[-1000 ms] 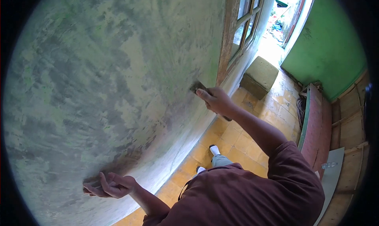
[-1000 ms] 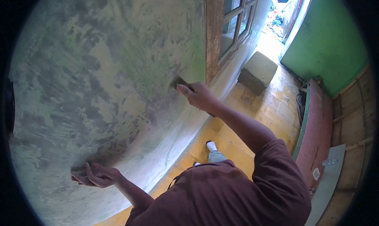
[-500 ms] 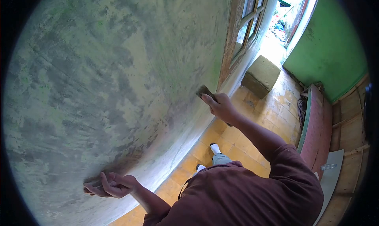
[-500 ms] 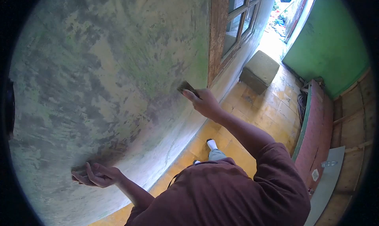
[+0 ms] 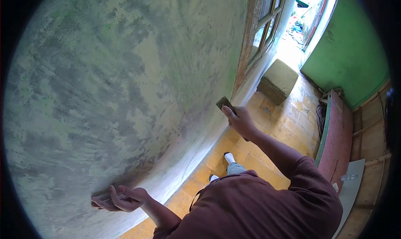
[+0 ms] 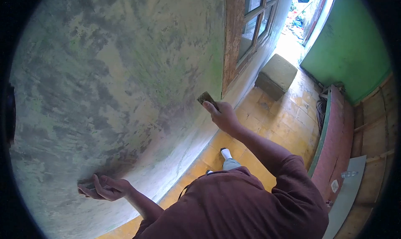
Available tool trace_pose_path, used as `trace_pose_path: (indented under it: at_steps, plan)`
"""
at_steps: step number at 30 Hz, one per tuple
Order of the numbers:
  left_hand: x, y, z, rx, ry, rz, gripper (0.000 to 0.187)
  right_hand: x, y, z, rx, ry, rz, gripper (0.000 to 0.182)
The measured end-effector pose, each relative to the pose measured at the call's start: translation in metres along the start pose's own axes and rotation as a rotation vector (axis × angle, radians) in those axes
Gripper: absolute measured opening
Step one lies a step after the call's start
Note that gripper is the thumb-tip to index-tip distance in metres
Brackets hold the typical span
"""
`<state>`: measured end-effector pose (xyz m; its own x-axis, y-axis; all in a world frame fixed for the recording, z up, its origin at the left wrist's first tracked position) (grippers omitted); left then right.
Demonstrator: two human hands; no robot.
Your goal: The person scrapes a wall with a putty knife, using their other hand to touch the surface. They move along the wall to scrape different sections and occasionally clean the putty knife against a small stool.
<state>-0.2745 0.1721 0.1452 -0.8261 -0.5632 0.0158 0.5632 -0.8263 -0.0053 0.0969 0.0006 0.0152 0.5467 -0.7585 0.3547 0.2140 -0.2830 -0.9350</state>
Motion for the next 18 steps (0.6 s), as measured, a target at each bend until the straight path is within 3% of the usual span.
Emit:
trace_pose_path:
  at_steps: [3,6,12,14,18]
  plan:
    - [0.0,0.0,-0.001,-0.005,-0.017,0.014,0.02,-0.007,-0.036,0.012,0.09,0.013,-0.094,0.052]
    - [-0.001,0.0,-0.002,-0.002,-0.008,0.002,0.02,-0.009,-0.049,0.017,0.083,-0.026,0.112,0.055]
    - [0.0,-0.001,-0.001,0.022,-0.027,-0.006,0.017,0.001,0.01,-0.002,-0.117,-0.053,0.0,0.055]
    - [0.0,0.0,-0.002,0.017,-0.032,-0.01,0.017,-0.009,-0.028,0.018,0.04,-0.025,-0.061,0.052]
    - [-0.001,0.001,0.001,-0.011,-0.004,0.003,0.023,-0.006,-0.045,0.009,0.103,-0.014,0.07,0.053]
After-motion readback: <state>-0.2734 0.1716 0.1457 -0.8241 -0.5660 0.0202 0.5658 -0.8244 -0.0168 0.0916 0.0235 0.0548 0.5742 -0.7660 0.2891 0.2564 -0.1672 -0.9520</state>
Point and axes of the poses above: each hand's wrist, its own z-axis towards the middle knuckle, its own x-axis out of the back of the hand, y = z × x, the point moved 8 cm from there along z, towards the middle knuckle, and after that the axes turned 3 degrees about -y, right-handed, at the moved point
